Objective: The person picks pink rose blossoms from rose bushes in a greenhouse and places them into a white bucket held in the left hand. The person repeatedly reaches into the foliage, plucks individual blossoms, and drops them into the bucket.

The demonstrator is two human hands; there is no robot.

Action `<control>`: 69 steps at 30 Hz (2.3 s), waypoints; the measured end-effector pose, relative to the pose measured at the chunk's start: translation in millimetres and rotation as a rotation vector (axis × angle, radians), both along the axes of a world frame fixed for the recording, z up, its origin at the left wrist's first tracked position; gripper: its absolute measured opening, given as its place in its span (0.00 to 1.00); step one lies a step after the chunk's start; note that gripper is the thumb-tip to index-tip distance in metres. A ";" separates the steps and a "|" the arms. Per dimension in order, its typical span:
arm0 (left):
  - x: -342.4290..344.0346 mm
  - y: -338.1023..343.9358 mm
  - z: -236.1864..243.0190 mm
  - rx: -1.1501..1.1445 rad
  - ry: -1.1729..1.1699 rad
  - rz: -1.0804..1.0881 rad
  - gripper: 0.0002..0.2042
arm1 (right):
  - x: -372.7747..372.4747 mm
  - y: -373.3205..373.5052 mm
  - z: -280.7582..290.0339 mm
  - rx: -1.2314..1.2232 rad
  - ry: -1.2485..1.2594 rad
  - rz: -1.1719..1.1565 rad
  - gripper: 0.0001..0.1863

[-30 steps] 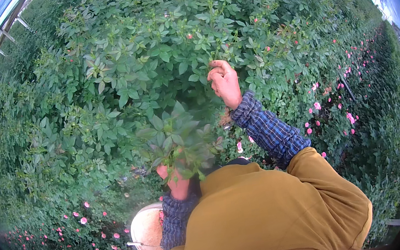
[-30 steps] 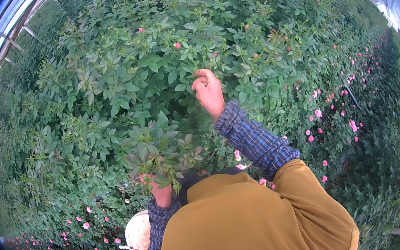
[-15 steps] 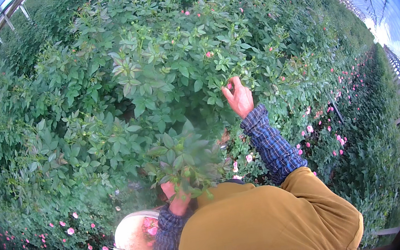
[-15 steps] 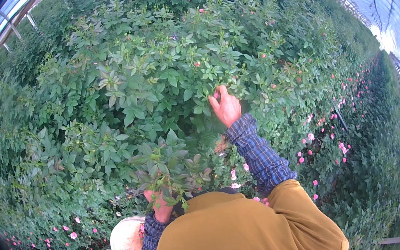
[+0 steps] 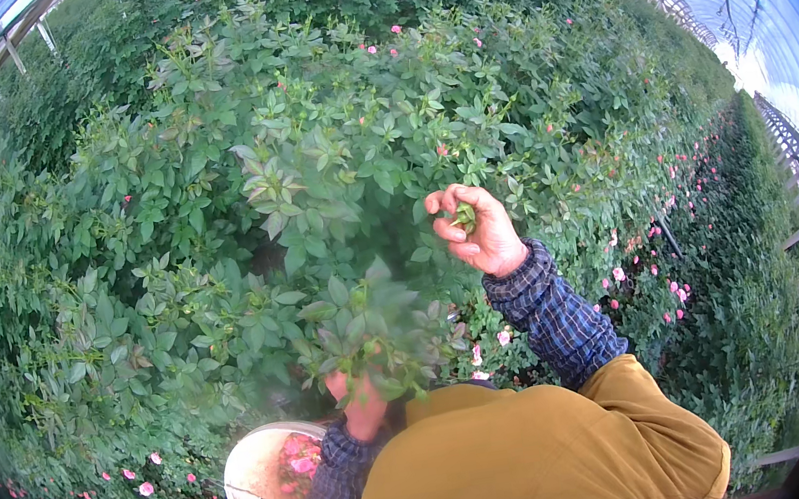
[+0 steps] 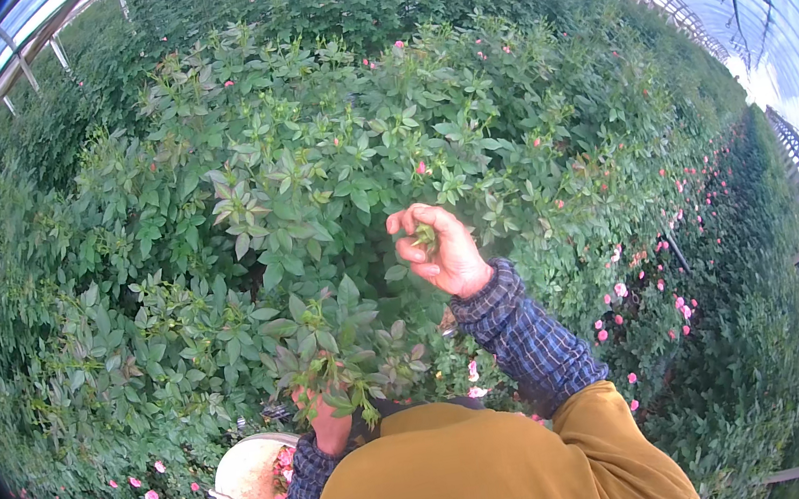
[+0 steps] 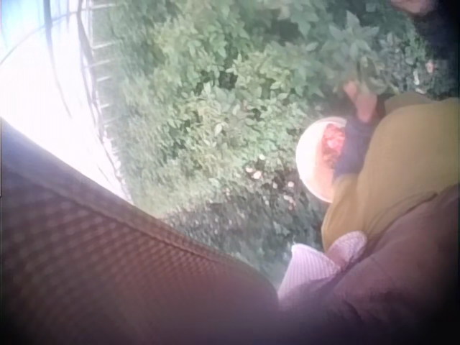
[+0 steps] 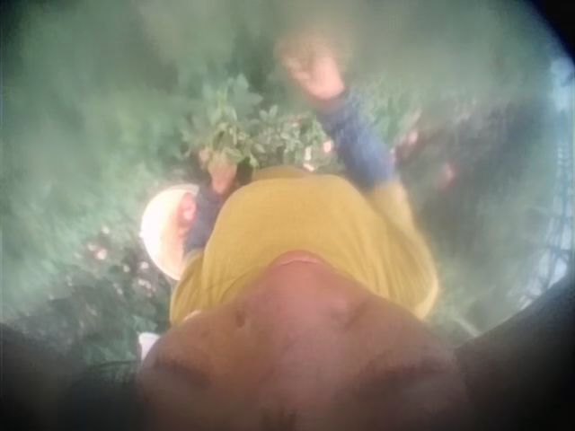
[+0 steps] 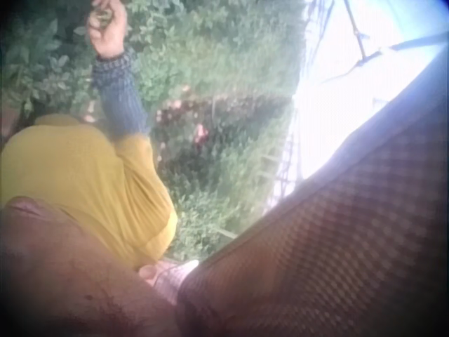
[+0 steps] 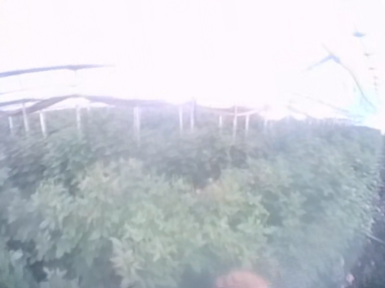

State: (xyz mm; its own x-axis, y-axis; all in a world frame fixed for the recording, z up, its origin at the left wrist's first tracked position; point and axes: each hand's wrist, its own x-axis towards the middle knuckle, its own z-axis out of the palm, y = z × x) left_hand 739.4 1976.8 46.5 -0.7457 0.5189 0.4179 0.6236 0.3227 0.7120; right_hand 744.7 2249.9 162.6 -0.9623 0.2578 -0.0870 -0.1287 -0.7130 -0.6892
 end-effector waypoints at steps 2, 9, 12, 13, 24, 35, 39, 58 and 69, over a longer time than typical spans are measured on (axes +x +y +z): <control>-3.1 -1.2 -3.7 -0.014 0.072 0.016 0.15 | -28.7 -10.1 -6.7 0.279 -0.160 0.036 0.10; -8.8 -18.0 -25.7 -0.123 0.039 -0.021 0.20 | -118.6 -17.6 12.2 0.756 -0.351 -0.144 0.14; -12.2 -20.2 -28.2 -0.053 0.004 -0.067 0.23 | -110.7 -38.0 9.2 0.792 -0.113 0.048 0.04; -13.9 -20.1 -27.3 -0.035 -0.010 -0.060 0.23 | -110.2 -40.9 5.7 0.841 -0.030 0.063 0.04; -35.8 -31.8 -33.1 -0.025 0.157 -0.018 0.15 | -185.1 62.9 -42.6 1.471 -0.195 -0.616 0.25; -28.4 -34.9 -28.6 0.085 -0.550 0.035 0.17 | -194.7 69.4 -38.3 1.949 -0.366 -0.434 0.21; -21.5 -27.4 -18.8 0.225 -0.465 0.072 0.05 | -190.4 61.0 -37.1 1.987 -0.187 -0.359 0.17; -13.3 -16.4 -12.9 0.268 -0.420 0.116 0.05 | -37.4 -11.3 -45.1 -0.086 -0.055 -0.205 0.07; -10.4 -10.4 -1.1 0.535 -0.628 0.052 0.03 | -101.8 114.1 -78.7 1.702 -0.486 -0.698 0.22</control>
State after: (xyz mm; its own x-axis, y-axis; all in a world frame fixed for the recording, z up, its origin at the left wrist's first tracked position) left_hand 729.0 1966.4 45.5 -0.9402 0.3265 0.0966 0.0523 -0.1419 0.9885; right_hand 642.9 2364.0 83.8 -0.6371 0.6263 0.4493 0.3404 0.7516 -0.5649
